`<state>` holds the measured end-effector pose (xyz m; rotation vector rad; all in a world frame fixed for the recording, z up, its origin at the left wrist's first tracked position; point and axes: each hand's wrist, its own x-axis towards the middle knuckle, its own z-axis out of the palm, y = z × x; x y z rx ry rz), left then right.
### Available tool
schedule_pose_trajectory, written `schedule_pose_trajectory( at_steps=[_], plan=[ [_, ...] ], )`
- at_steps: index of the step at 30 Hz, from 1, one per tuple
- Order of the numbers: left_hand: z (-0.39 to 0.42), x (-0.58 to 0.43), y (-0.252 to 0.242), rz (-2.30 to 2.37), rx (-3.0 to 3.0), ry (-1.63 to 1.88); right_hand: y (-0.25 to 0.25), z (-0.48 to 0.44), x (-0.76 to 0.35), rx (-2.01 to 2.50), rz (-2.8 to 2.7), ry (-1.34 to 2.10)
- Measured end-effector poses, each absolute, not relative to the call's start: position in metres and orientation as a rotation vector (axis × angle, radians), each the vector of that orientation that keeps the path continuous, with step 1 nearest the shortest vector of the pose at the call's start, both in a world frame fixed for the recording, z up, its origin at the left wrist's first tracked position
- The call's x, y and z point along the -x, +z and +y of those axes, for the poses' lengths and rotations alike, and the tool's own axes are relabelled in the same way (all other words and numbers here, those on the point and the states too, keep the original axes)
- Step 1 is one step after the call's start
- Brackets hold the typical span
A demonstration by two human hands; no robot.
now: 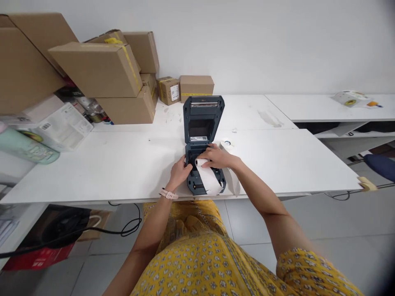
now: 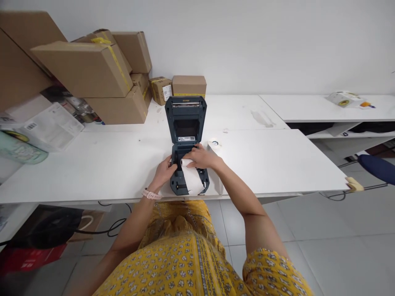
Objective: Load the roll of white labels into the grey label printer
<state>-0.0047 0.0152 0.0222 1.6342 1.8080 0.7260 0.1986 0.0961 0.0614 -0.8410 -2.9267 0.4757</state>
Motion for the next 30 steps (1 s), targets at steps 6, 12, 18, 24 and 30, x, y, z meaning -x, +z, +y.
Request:
schedule_pose_trajectory(
  at_steps=[6, 12, 18, 24, 30],
  plan=[
    [0.016, 0.005, 0.017, 1.738, -1.618, 0.798, 0.042, 0.086, -0.2, 0.883, -2.914, 0.389],
    [0.014, 0.004, 0.017, 1.799, -1.621, 0.764, 0.044, 0.074, -0.205, 0.859, -2.856, 0.402],
    [0.01, 0.0, 0.021, 1.842, -1.587, 0.765, 0.049, 0.058, -0.204, 0.91, -2.712, 0.5],
    [0.009, -0.001, 0.02, 1.856, -1.582, 0.83, 0.05, 0.048, -0.205, 0.949, -2.606, 0.543],
    [0.015, -0.001, -0.001, 1.671, -1.518, 1.019, 0.049, 0.039, -0.207, 0.947, -2.584, 0.574]
  ],
)
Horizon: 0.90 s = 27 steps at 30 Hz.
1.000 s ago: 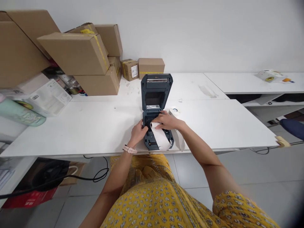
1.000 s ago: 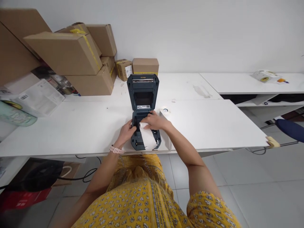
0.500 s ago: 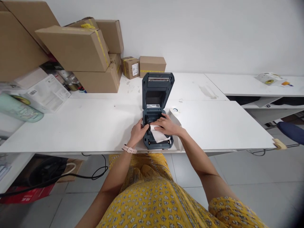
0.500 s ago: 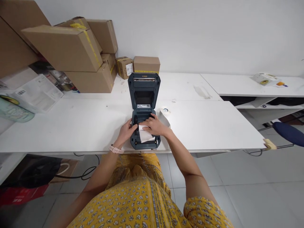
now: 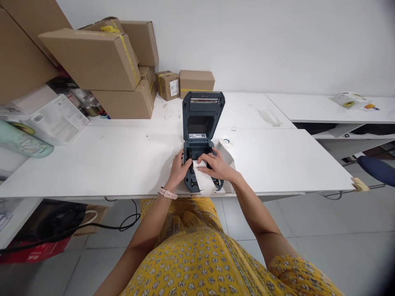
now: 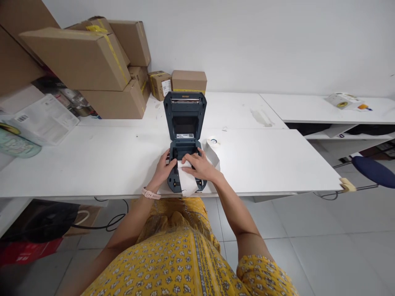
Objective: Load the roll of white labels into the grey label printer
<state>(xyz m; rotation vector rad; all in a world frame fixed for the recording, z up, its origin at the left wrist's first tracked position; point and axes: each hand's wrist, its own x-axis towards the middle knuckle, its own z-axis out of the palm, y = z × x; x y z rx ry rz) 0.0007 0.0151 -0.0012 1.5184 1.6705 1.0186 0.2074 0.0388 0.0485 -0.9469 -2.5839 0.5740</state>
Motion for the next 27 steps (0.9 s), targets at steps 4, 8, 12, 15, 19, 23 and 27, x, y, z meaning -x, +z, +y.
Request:
schedule_pose_trajectory(
  at_steps=[4, 8, 12, 15, 19, 23, 27],
  plan=[
    [0.018, 0.0, -0.007, 1.545, -1.54, 1.099, 0.045, 0.032, -0.209, 0.942, -2.544, 0.604],
    [0.013, -0.001, 0.006, 1.59, -1.67, 1.146, 0.042, 0.03, -0.21, 0.958, -2.536, 0.621],
    [0.0, -0.007, 0.027, 1.658, -1.881, 1.236, 0.043, 0.031, -0.209, 0.955, -2.557, 0.622],
    [-0.01, -0.013, 0.035, 1.531, -1.988, 1.163, 0.045, 0.031, -0.208, 0.951, -2.567, 0.607],
    [-0.016, -0.014, 0.033, 1.471, -2.044, 1.002, 0.043, 0.032, -0.206, 0.961, -2.55, 0.605],
    [-0.015, -0.01, 0.028, 1.482, -2.109, 0.887, 0.043, 0.035, -0.211, 0.924, -2.538, 0.601],
    [-0.011, -0.008, 0.029, 1.43, -2.179, 0.832, 0.053, 0.035, -0.227, 0.847, -2.44, 0.729]
  ],
)
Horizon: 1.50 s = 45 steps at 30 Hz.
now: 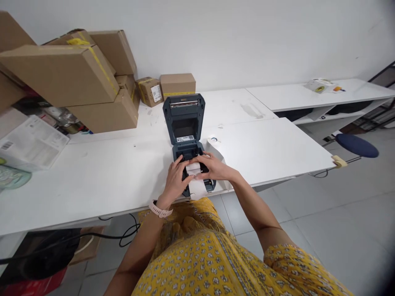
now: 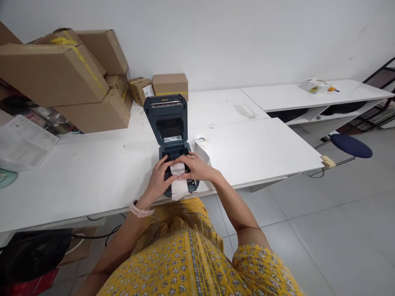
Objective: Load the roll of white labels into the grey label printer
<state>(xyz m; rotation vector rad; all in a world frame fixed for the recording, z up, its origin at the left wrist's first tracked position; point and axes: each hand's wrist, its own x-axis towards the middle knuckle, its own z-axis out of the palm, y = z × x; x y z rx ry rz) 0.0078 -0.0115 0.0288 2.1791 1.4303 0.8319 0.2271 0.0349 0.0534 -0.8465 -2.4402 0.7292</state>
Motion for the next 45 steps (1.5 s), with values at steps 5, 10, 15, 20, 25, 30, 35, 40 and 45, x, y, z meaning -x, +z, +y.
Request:
schedule_pose_trajectory(
  at_steps=[5, 10, 15, 20, 25, 30, 35, 40, 45],
  plan=[
    [-0.011, -0.008, 0.029, 1.386, -2.239, 0.817, 0.056, 0.037, -0.237, 0.953, -2.062, 0.736],
    [-0.012, -0.008, 0.026, 1.398, -2.251, 0.775, 0.046, 0.045, -0.227, 1.081, -2.051, 0.611],
    [-0.013, -0.007, 0.026, 1.371, -2.277, 0.678, 0.044, 0.046, -0.222, 1.106, -2.111, 0.538],
    [-0.012, -0.005, 0.026, 1.376, -2.328, 0.636, 0.042, 0.049, -0.22, 1.124, -2.162, 0.458],
    [-0.012, -0.006, 0.027, 1.379, -2.343, 0.641, 0.033, 0.057, -0.221, 1.161, -2.184, 0.392],
    [-0.013, -0.006, 0.026, 1.392, -2.334, 0.649, 0.026, 0.06, -0.229, 1.213, -2.142, 0.407],
    [-0.012, -0.005, 0.024, 1.372, -2.348, 0.659, 0.034, 0.049, -0.239, 1.245, -2.166, 0.726],
    [-0.012, -0.005, 0.024, 1.368, -2.344, 0.656, 0.041, 0.043, -0.24, 1.292, -2.164, 0.943],
    [-0.012, -0.005, 0.024, 1.36, -2.336, 0.656, 0.041, 0.043, -0.24, 1.195, -2.184, 1.017]
  ],
)
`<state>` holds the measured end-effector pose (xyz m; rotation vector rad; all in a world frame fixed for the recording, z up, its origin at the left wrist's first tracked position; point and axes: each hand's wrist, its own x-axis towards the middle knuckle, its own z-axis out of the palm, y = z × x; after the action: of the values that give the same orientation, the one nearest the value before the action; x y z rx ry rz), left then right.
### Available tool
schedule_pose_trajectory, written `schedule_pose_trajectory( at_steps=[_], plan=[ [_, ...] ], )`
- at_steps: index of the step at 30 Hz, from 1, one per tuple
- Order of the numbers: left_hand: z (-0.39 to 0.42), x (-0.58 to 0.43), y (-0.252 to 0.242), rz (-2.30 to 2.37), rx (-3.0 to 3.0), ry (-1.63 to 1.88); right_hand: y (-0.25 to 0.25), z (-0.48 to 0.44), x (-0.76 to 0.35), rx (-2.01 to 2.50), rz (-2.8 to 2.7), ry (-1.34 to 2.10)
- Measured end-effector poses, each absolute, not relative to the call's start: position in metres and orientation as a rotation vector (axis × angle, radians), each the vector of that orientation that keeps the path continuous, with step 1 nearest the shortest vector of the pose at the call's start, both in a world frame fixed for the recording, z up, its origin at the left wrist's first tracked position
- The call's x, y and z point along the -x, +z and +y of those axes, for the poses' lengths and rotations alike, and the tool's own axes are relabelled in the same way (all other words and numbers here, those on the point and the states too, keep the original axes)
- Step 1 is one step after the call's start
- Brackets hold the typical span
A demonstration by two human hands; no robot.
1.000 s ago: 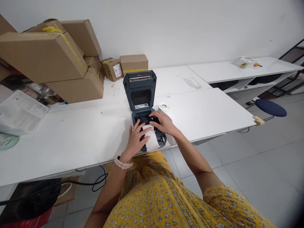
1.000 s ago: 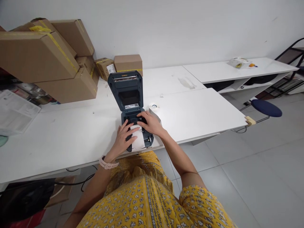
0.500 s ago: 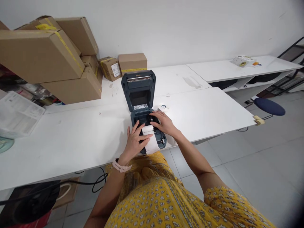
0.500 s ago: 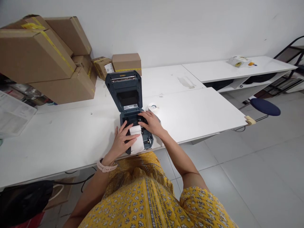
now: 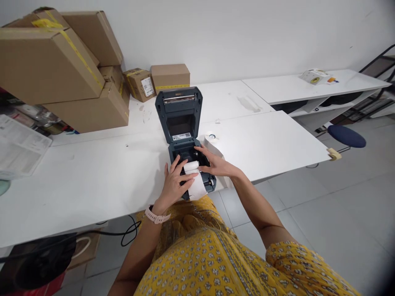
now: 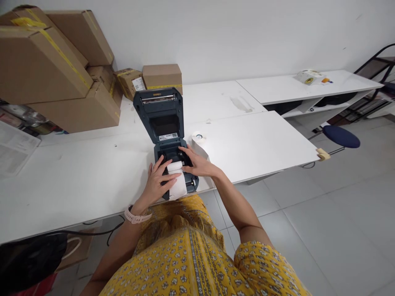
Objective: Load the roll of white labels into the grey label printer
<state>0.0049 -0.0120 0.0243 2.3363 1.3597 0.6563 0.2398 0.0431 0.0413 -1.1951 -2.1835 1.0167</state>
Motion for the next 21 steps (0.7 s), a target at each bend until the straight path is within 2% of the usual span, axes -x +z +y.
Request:
schedule_pose_trajectory(
  at_steps=[21],
  plan=[
    [-0.0151, -0.0063, 0.0277, 1.365, -2.359, 0.624, 0.0375, 0.0444, -0.2405, 1.166, -2.223, 0.963]
  ],
)
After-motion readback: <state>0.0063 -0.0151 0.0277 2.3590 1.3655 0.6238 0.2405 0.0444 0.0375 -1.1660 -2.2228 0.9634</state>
